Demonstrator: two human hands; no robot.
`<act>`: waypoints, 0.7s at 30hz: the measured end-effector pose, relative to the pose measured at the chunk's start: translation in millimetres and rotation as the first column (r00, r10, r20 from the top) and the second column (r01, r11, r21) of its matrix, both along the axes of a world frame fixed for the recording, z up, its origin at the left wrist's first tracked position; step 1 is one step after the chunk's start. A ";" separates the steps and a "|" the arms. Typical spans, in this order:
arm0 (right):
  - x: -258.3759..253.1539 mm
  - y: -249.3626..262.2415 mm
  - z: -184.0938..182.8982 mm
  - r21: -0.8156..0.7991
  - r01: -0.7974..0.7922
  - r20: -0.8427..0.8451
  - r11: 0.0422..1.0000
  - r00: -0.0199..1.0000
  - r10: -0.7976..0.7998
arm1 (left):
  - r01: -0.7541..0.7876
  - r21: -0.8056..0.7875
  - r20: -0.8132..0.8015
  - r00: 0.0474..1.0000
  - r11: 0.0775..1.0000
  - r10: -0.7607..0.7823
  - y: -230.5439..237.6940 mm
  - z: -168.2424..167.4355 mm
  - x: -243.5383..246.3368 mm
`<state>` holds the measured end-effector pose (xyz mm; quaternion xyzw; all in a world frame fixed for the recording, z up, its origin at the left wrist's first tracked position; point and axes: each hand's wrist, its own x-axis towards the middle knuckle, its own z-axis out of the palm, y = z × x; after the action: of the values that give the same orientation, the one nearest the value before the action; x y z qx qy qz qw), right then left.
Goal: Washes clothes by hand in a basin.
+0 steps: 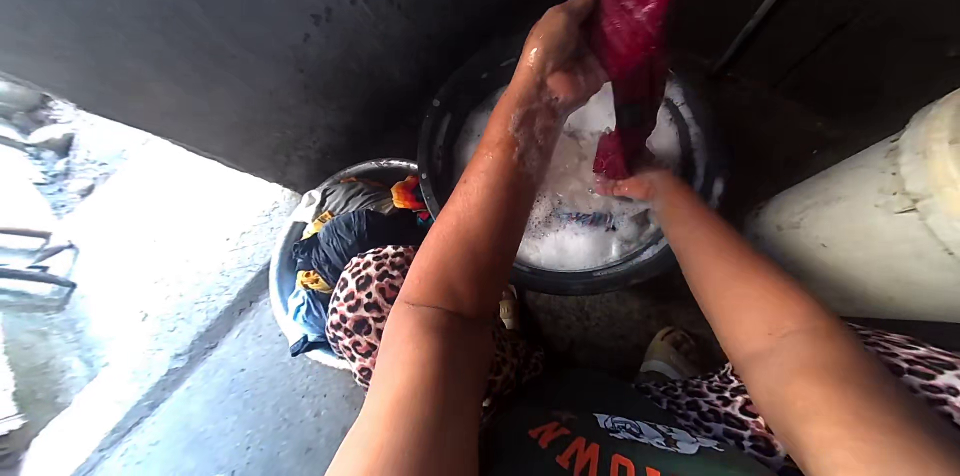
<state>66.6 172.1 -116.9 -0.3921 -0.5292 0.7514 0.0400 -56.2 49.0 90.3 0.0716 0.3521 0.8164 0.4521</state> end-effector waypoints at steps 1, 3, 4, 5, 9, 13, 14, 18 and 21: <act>-1.0 -0.3 11.9 -0.084 0.026 -0.118 0.996 0.992 -0.036 | -0.061 -0.032 -0.041 0.997 0.998 0.060 0.2 -15.7 -9.5; -6.3 -2.1 42.7 -0.147 0.135 -0.195 0.980 0.967 -0.163 | -0.141 -0.174 -0.154 0.981 0.974 0.115 -1.2 -67.6 -30.6; -9.3 -2.9 56.1 -0.137 0.179 -0.218 0.974 0.954 -0.206 | -0.126 -0.258 -0.177 0.981 0.958 0.082 -4.7 -99.4 -37.5; -11.6 -5.0 70.0 -0.122 0.182 -0.261 0.976 0.942 -0.209 | -0.082 -0.338 -0.154 0.988 0.938 0.030 -6.9 -131.1 -40.0; -15.3 -6.1 113.6 0.178 -0.177 -0.297 0.968 0.928 0.224 | 0.089 -0.328 0.073 0.995 0.940 -0.069 -1.4 -176.1 -31.8; -9.8 1.6 140.0 0.568 -0.791 0.438 0.230 0.527 0.728 | 0.097 -0.121 -0.172 0.978 0.988 -0.118 0.7 -112.1 -63.3; -12.3 0.4 139.4 0.495 -0.868 0.624 0.041 0.388 0.679 | 0.190 -0.116 -0.265 0.940 0.975 -0.215 -5.6 -98.4 -71.7; -20.0 -6.1 91.5 0.332 -0.923 0.904 -0.193 0.252 0.346 | 0.334 -0.706 -0.545 0.307 0.624 -0.780 -14.1 -94.0 -57.5; -20.9 -23.2 35.4 0.315 -0.940 0.914 -0.130 0.263 0.309 | -0.139 -0.985 -0.066 -0.261 0.105 -0.963 8.4 -151.6 -24.8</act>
<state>45.7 148.9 -81.4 -0.1517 -0.9322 0.0657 -0.3220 -81.0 57.4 -61.3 0.5078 0.7532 -0.0894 0.4084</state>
